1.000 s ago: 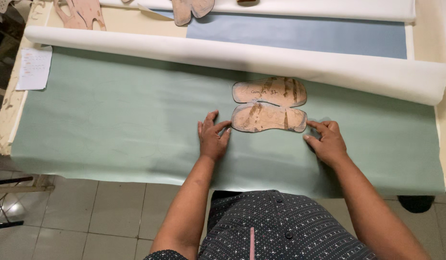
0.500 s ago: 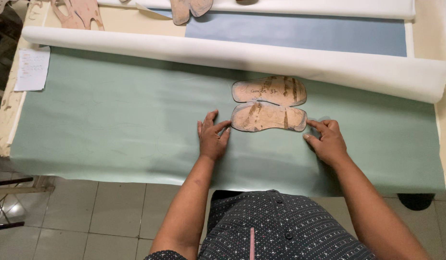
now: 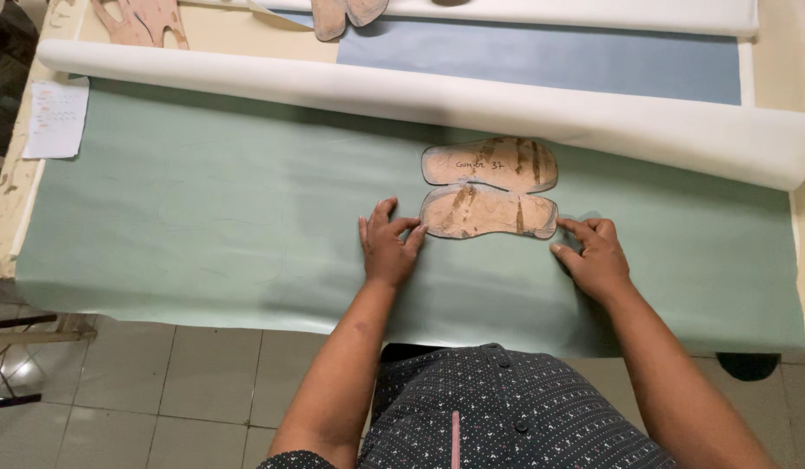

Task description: The person places cardboard shoe sole patterns onto a light green sheet and traces their outlines with a pencil. They repeat this process for multiple patterns, adjusting the sheet and patterns as needed.

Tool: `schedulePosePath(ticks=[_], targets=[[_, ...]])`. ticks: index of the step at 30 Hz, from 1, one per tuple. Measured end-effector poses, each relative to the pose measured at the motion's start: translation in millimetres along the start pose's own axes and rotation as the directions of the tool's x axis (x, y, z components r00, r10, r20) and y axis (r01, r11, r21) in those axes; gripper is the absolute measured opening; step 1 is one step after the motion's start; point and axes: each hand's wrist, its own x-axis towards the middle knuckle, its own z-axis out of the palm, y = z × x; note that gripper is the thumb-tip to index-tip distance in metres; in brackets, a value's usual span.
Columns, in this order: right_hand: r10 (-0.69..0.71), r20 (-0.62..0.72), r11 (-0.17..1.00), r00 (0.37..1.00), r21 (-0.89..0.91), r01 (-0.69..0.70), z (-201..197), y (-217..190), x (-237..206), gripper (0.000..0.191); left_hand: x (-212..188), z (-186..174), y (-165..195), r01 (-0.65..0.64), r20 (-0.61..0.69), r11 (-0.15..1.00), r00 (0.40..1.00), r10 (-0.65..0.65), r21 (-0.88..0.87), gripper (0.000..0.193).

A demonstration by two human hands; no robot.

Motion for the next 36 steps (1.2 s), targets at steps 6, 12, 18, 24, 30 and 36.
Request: schedulePosePath(ticks=[6,12,18,24,30,36], targets=[[-0.053,-0.019,0.999,0.998,-0.007,0.053,-1,-4,0,0.052,10,19,21,-0.040,0.015,0.976,0.999,0.037,0.213,0.021],[-0.136,-0.046,0.989,0.990,-0.067,0.133,4,4,5,0.050,12,43,39,-0.292,0.310,0.944,0.922,0.234,0.156,0.019],[-0.294,-0.133,0.951,0.947,0.057,0.303,-5,-30,30,0.027,2,45,74,-0.428,0.525,0.847,0.822,0.220,0.315,0.062],[-0.319,-0.008,0.940,0.948,0.127,0.317,4,-147,52,0.030,2,61,81,-0.306,0.505,0.930,0.847,0.169,0.202,0.091],[-0.252,0.450,0.966,0.857,0.165,0.197,33,-224,69,0.029,4,55,73,-0.475,0.697,0.849,0.689,0.197,0.230,0.042],[-0.232,0.518,0.973,0.824,0.134,0.189,51,-233,77,0.029,10,45,73,-0.612,0.714,0.749,0.642,0.280,0.256,0.034]])
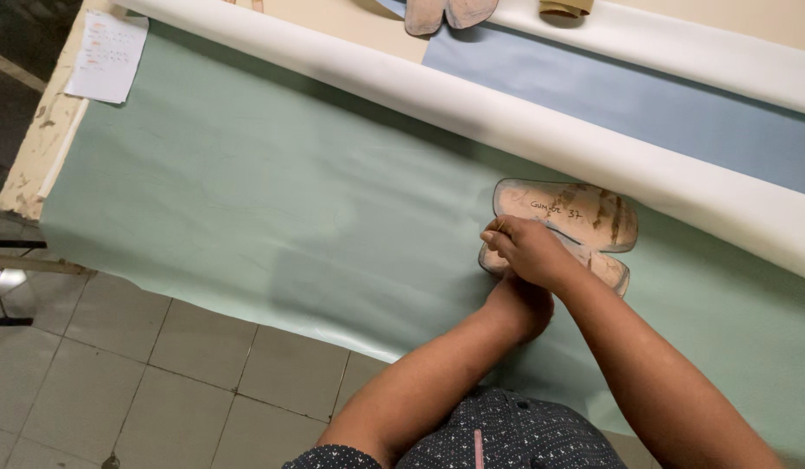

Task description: The person places cardboard shoe sole patterns onto a light green sheet and traces their outlines with a pencil. They repeat this process for multiple patterns, adjusting the sheet and patterns as needed.

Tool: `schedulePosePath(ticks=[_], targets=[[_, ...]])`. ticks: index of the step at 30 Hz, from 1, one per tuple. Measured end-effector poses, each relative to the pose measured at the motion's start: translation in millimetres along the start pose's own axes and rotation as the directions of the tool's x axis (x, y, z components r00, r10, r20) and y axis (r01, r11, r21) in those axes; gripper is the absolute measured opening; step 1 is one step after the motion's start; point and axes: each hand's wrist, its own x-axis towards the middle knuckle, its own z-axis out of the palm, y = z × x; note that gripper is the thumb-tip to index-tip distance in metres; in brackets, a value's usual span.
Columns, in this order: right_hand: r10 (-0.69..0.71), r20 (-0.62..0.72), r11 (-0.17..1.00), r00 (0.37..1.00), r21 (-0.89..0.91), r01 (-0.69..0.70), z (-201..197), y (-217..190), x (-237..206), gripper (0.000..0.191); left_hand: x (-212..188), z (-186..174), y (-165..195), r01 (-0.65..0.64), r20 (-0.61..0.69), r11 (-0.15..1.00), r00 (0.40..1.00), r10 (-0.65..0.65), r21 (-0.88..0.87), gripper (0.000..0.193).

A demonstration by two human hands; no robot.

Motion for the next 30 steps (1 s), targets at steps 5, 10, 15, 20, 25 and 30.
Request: schedulePosePath(ticks=[5,10,15,20,25,30], targets=[[-0.068,-0.045,0.996,0.997,-0.065,0.065,8,11,10,0.027,3,6,-2,-0.018,-0.068,1.000,0.998,0.018,-0.005,0.034],[-0.206,-0.177,0.966,0.962,-0.196,0.171,4,25,16,0.025,7,17,-3,0.025,-0.075,0.998,0.997,-0.030,-0.063,0.035],[-0.221,-0.280,0.955,0.934,-0.258,0.148,-19,37,7,0.022,7,16,0,0.104,-0.236,0.734,0.908,-0.345,-0.671,0.052],[-0.149,-0.250,0.967,0.957,-0.240,0.088,-31,39,1,0.021,6,12,0,0.152,-0.145,0.715,0.931,-0.335,-0.682,0.052],[-0.140,-0.204,0.967,0.969,-0.236,0.090,-23,28,24,0.022,11,19,-4,0.094,-0.203,0.752,0.934,-0.294,-0.653,0.065],[-0.217,-0.207,0.959,0.954,-0.230,0.168,-21,21,53,0.023,12,25,-5,0.034,-0.349,0.929,0.921,-0.173,-0.369,0.060]])
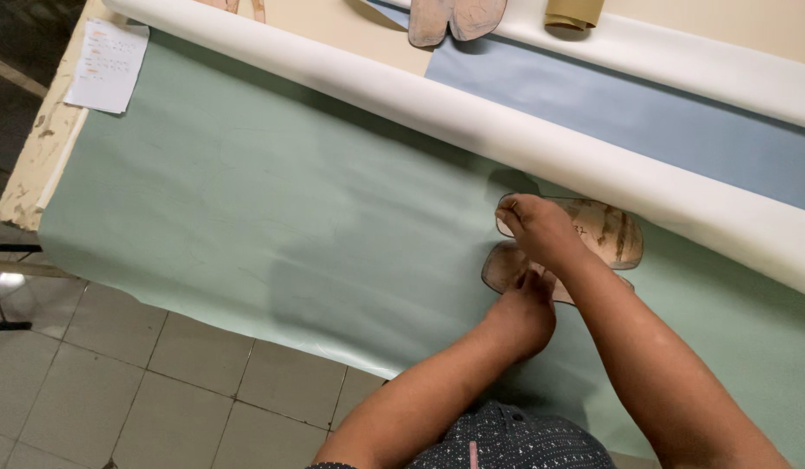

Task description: The person places cardboard shoe sole patterns onto a light green sheet and traces their outlines with a pencil. They repeat this process for multiple patterns, adjusting the sheet and patterns as needed.

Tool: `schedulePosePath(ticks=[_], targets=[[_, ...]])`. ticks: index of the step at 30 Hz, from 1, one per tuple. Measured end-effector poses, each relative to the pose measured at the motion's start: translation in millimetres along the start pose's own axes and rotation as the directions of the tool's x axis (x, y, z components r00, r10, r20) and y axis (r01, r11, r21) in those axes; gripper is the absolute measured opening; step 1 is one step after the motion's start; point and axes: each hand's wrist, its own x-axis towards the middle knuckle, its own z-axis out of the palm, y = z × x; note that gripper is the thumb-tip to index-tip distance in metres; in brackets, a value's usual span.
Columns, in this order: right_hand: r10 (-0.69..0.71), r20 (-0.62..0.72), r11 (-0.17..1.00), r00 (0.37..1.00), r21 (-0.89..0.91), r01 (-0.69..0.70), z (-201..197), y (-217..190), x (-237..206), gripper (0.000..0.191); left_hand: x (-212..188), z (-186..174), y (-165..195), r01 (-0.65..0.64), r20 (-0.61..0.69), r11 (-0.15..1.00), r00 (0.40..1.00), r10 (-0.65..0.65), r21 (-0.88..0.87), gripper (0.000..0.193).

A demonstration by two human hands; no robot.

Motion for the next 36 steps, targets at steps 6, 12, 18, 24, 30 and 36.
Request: schedulePosePath(ticks=[6,12,18,24,30,36], targets=[[0.006,-0.088,1.000,0.996,0.010,-0.005,-4,6,19,0.023,-1,-7,0,0.001,0.104,0.998,0.995,-0.007,0.062,0.067],[0.000,-0.200,1.000,0.980,0.025,0.006,-10,19,17,0.023,2,-8,1,0.025,0.053,0.999,0.998,-0.023,-0.040,0.066],[0.063,-0.240,0.982,0.969,-0.160,-0.103,-33,54,4,0.025,1,-12,1,-0.083,0.104,0.978,0.993,0.063,0.191,0.060],[0.206,-0.279,0.949,0.938,-0.176,-0.260,-61,98,-26,0.025,9,-27,9,-0.109,0.118,0.971,0.989,0.086,0.212,0.054],[0.219,-0.320,0.945,0.922,-0.164,-0.281,-75,137,-53,0.025,14,-34,10,-0.068,0.217,0.983,0.976,0.029,0.171,0.044],[0.343,-0.317,0.918,0.884,-0.089,-0.387,-78,151,-91,0.028,14,-22,5,-0.151,0.025,0.969,0.989,0.149,0.196,0.047]])
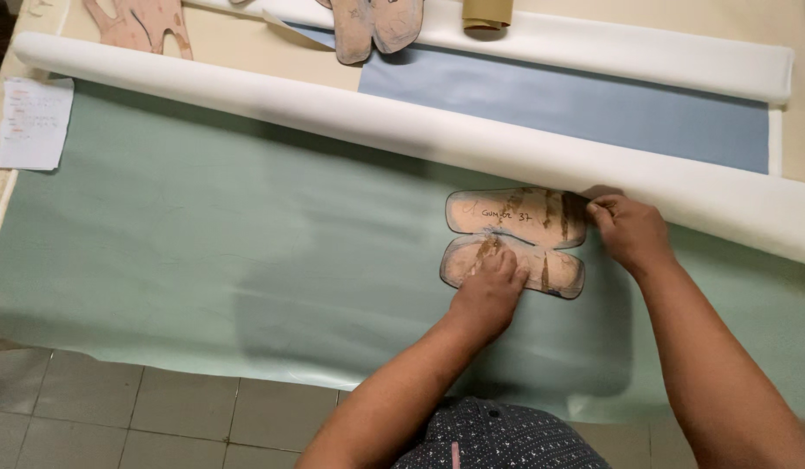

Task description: The person places cardboard shoe sole patterns onto a light green sheet and traces their outlines with a pencil. They repeat this process for multiple patterns, adjusting the sheet and patterns as needed.

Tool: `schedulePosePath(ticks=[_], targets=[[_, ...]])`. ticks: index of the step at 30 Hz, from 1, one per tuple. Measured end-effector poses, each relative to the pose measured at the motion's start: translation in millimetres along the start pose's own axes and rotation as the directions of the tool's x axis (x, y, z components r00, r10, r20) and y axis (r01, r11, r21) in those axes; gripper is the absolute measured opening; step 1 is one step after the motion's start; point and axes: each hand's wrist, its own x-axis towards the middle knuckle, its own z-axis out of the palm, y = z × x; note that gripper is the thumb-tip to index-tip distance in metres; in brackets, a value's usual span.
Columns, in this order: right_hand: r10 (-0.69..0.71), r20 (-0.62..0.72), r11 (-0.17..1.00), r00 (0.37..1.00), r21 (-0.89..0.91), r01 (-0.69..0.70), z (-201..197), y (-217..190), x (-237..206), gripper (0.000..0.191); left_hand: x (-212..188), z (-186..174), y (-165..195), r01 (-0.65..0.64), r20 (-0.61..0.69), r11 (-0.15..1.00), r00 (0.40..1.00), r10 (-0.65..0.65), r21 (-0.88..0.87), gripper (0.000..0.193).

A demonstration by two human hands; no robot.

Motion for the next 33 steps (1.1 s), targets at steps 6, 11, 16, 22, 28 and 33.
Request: schedulePosePath(ticks=[6,11,16,22,28,33], targets=[[-0.011,-0.002,1.000,1.000,0.012,0.011,2,6,-42,0.029,3,4,2,0.009,0.090,0.999,0.996,-0.014,0.052,0.051],[-0.074,-0.051,0.995,0.996,0.056,0.077,13,-7,-60,0.029,6,-2,6,0.036,0.172,0.999,0.984,-0.038,0.015,0.055],[0.021,0.029,0.971,0.999,0.238,-0.028,21,-27,-68,0.026,2,-7,10,0.019,0.100,0.997,0.995,-0.027,0.079,0.050],[0.004,-0.028,0.989,1.000,0.149,0.000,3,-7,-83,0.027,7,-7,11,0.090,0.196,0.995,0.977,-0.081,-0.038,0.046],[0.024,-0.016,0.995,1.000,0.096,-0.022,-3,10,-121,0.025,14,-19,12,0.060,0.171,0.990,0.982,-0.082,0.128,0.047],[-0.057,-0.027,0.997,0.998,0.043,0.059,6,0,-146,0.023,21,-32,0,0.231,0.283,0.964,0.941,-0.187,-0.133,0.034]])
